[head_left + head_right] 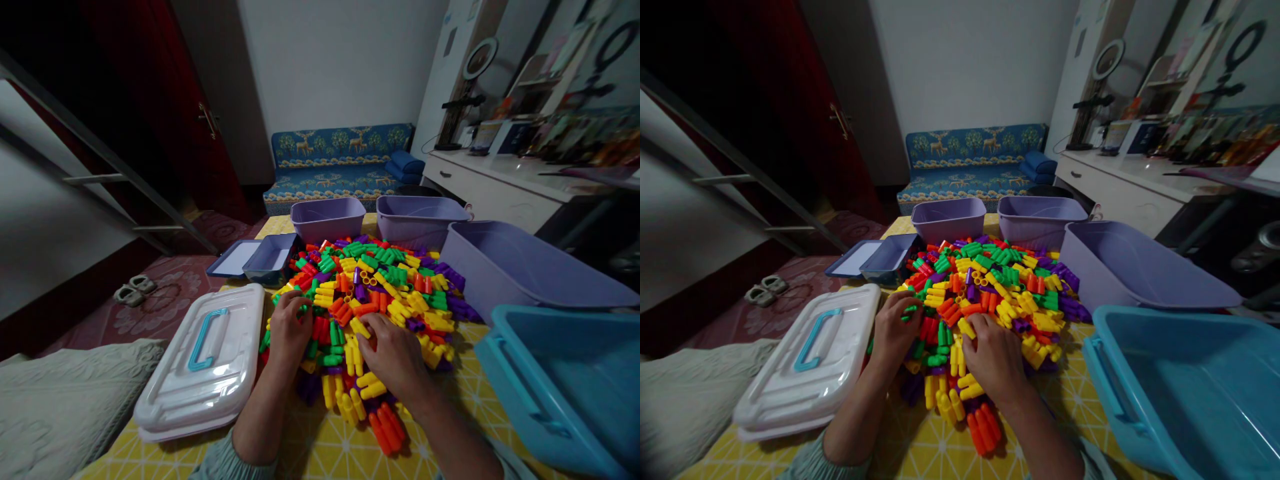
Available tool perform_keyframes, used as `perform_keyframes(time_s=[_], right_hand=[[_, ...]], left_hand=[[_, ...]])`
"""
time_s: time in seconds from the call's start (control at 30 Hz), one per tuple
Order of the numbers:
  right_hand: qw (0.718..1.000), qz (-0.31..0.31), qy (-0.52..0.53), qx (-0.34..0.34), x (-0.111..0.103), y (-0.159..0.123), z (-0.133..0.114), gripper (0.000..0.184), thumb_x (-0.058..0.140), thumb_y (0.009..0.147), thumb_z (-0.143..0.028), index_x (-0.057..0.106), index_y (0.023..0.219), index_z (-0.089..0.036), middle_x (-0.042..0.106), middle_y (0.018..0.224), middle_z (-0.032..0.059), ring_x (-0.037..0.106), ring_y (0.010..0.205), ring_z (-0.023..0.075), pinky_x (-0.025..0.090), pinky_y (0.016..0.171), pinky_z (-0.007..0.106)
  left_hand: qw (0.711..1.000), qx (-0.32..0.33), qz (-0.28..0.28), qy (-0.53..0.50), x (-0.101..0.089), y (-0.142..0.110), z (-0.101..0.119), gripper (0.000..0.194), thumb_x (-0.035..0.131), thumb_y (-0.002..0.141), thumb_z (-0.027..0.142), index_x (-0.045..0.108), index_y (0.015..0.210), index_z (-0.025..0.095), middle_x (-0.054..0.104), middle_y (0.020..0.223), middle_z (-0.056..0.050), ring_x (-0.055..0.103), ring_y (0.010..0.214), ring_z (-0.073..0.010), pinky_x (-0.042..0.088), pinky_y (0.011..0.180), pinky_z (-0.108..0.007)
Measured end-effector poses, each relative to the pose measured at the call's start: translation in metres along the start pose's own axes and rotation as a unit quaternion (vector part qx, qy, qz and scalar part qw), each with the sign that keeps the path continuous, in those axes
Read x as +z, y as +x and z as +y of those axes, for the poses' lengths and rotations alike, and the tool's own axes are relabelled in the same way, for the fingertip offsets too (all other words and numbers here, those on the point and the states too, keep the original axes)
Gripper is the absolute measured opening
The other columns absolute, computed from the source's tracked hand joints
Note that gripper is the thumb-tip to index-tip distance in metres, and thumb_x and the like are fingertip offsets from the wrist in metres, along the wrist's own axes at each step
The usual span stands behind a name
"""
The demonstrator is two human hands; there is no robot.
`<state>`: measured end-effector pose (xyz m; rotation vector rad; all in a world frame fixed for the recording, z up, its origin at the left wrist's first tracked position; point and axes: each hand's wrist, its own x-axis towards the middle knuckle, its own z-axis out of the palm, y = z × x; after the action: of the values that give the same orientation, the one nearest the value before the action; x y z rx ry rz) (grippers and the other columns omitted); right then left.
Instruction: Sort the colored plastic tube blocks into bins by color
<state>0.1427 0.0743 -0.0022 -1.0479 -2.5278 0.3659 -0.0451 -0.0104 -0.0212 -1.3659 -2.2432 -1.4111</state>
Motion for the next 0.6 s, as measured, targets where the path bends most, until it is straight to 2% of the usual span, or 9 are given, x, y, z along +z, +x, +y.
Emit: perform_keyframes(time_s=[0.13,0.23,0.33,0.43,0.53,0.6], right_hand=[[1.0,0.004,0.007,0.0,0.001,-0.001,0.0,0.011,0.054,0.083,-0.024,0.059,0.093,-0.024,0.067,0.089,0.0005,0.064,0.078,0.0169,0.04,0.065,0.026],[1.0,0.008,0.008,-0.007,0.001,-0.001,0.001,0.009,0.056,0.083,-0.026,0.06,0.092,-0.023,0.066,0.089,0.0009,0.063,0.078,0.0172,0.04,0.065,0.027],[0.999,0.017,0.034,-0.016,0.001,-0.001,0.003,0.013,0.057,0.085,-0.033,0.061,0.092,-0.023,0.065,0.088,0.0016,0.062,0.078,0.0176,0.042,0.067,0.027],[0.994,0.056,0.092,-0.021,0.001,-0.001,0.006,0.024,0.057,0.086,-0.041,0.062,0.098,-0.021,0.065,0.091,0.0041,0.061,0.081,0.0181,0.043,0.069,0.028],[0.976,0.097,0.193,0.0,0.001,-0.002,0.007,0.038,0.054,0.087,-0.046,0.058,0.113,-0.018,0.064,0.085,0.005,0.059,0.069,0.0156,0.044,0.065,0.028],[0.952,0.09,0.292,0.021,0.001,-0.002,0.007,0.042,0.053,0.088,-0.046,0.055,0.118,-0.017,0.064,0.079,0.0038,0.057,0.061,0.0136,0.045,0.061,0.027]], left_hand=[[0.998,0.009,0.045,-0.049,-0.005,0.0,0.01,0.016,0.053,0.081,0.014,0.067,0.084,0.019,0.064,0.103,-0.007,0.063,0.095,-0.0188,0.054,0.082,-0.033],[0.985,-0.022,0.052,-0.163,-0.006,-0.001,0.018,0.011,0.057,0.081,0.017,0.067,0.087,0.018,0.066,0.102,-0.007,0.063,0.098,-0.0188,0.052,0.084,-0.032],[0.948,-0.094,0.008,-0.305,-0.001,-0.003,0.025,0.009,0.064,0.078,0.022,0.066,0.085,0.017,0.069,0.098,-0.007,0.064,0.095,-0.0186,0.052,0.083,-0.03],[0.902,-0.159,-0.067,-0.395,0.005,-0.007,0.03,0.02,0.071,0.074,0.027,0.067,0.09,0.016,0.071,0.092,-0.006,0.067,0.086,-0.0179,0.053,0.079,-0.029],[0.881,-0.171,-0.109,-0.428,0.009,-0.01,0.035,0.023,0.075,0.071,0.028,0.068,0.089,0.016,0.072,0.09,-0.006,0.067,0.083,-0.0167,0.053,0.078,-0.027],[0.874,-0.165,-0.126,-0.439,0.008,-0.011,0.039,0.023,0.075,0.07,0.028,0.069,0.088,0.015,0.072,0.089,-0.006,0.067,0.082,-0.0161,0.053,0.077,-0.026]])
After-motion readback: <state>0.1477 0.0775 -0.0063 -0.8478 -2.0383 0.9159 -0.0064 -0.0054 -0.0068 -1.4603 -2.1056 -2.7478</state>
